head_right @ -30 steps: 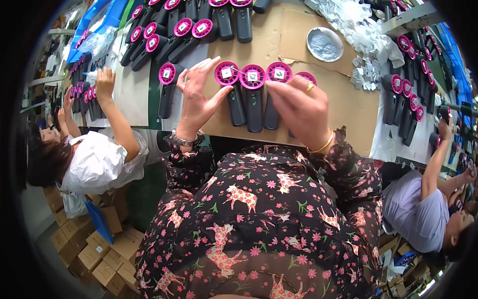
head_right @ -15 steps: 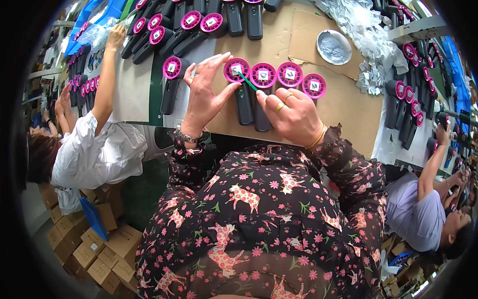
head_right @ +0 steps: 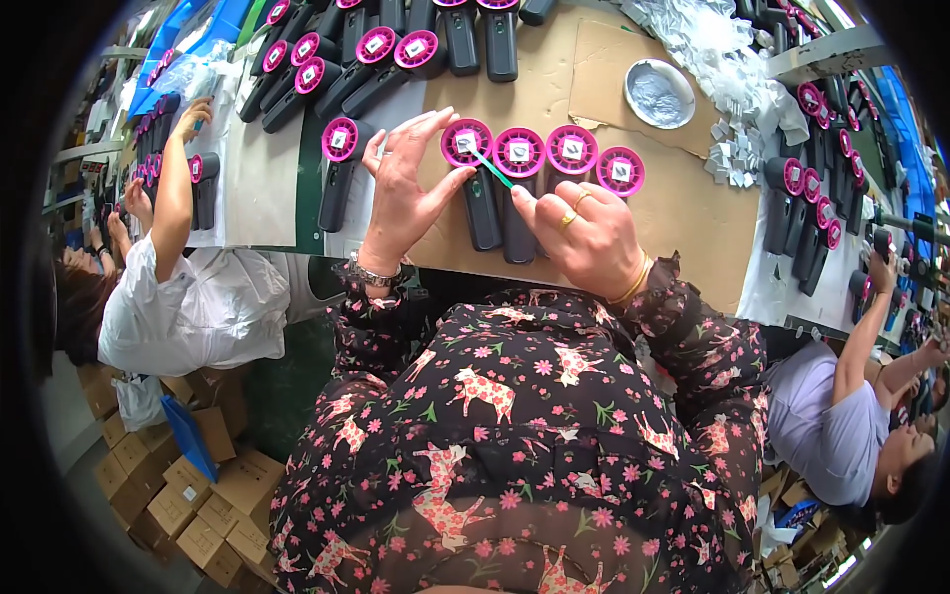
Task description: Apply adhesive to circular rings and attach them to hair dryer handles on an assembly line.
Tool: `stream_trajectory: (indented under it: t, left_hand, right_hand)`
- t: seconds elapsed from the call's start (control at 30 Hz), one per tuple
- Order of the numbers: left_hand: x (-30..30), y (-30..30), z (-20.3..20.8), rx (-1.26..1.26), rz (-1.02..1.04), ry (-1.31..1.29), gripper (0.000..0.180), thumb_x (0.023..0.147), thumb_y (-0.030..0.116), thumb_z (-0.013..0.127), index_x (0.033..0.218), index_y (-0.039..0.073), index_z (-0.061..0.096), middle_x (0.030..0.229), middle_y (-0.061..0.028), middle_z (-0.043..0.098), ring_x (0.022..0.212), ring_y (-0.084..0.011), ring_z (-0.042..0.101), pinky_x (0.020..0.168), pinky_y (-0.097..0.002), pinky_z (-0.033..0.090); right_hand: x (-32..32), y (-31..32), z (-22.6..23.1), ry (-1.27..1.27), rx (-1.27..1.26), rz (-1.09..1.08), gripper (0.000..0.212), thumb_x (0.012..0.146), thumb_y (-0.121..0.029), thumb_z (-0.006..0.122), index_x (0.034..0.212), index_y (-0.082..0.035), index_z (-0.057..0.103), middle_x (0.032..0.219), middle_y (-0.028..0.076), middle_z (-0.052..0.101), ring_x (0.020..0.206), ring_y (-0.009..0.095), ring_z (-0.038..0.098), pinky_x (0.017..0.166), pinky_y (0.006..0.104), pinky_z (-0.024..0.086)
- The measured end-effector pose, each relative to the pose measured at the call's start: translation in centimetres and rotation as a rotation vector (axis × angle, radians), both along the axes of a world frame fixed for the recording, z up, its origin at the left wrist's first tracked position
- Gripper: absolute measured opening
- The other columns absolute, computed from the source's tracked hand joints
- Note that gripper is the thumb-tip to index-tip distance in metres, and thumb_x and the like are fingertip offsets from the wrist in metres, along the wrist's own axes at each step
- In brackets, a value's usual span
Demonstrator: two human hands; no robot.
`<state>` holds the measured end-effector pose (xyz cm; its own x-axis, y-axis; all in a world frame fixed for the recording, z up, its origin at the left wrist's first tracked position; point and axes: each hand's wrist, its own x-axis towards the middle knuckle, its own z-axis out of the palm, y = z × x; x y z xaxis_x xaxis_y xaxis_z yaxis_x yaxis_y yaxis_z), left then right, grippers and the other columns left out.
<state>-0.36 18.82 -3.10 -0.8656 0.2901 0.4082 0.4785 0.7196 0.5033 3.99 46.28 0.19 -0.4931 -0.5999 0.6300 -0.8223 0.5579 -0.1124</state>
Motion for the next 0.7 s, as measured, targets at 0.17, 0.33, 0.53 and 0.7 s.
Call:
stream_trajectory:
  t: [0.17,0.33,0.53,0.7]
  left_hand:
    - [0.0,0.0,0.0,-0.012,0.002,0.003,0.076,0.089,0.035,0.094,0.157,0.018,0.063,0.149,-0.0011,0.072,0.146,-0.0219,0.060,0.129,-0.0529,0.020]
    - [-0.1,-0.2,-0.1,-0.011,-0.009,0.004,0.074,0.091,0.037,0.091,0.157,0.017,0.063,0.147,-0.0021,0.071,0.145,-0.0221,0.059,0.129,-0.0550,0.019]
    - [-0.1,-0.3,-0.1,-0.016,-0.008,-0.003,0.075,0.091,0.036,0.091,0.157,0.017,0.063,0.148,-0.0031,0.070,0.145,-0.0223,0.059,0.129,-0.0544,0.019]
    - [-0.4,-0.1,-0.5,-0.011,-0.031,0.001,0.075,0.090,0.036,0.092,0.157,0.016,0.063,0.149,-0.0050,0.070,0.146,-0.0228,0.058,0.129,-0.0521,0.021]
  right_hand:
    - [0.0,-0.1,0.3,-0.008,-0.115,-0.023,0.040,0.075,0.004,0.085,0.116,0.001,0.082,0.079,0.001,0.050,0.067,0.018,0.058,0.057,0.0352,0.045]
    - [-0.4,-0.1,0.0,-0.001,-0.121,-0.048,0.039,0.074,0.004,0.085,0.113,-0.001,0.083,0.079,0.001,0.053,0.066,0.018,0.059,0.057,0.0354,0.045]
    - [-0.4,0.5,0.0,-0.024,-0.158,-0.056,0.038,0.076,0.001,0.082,0.114,0.000,0.081,0.085,0.003,0.059,0.075,0.019,0.067,0.061,0.0355,0.052]
    - [-0.4,1.5,0.4,-0.072,-0.325,-0.094,0.035,0.081,0.008,0.087,0.115,0.000,0.084,0.085,0.004,0.063,0.068,0.021,0.063,0.060,0.0362,0.049]
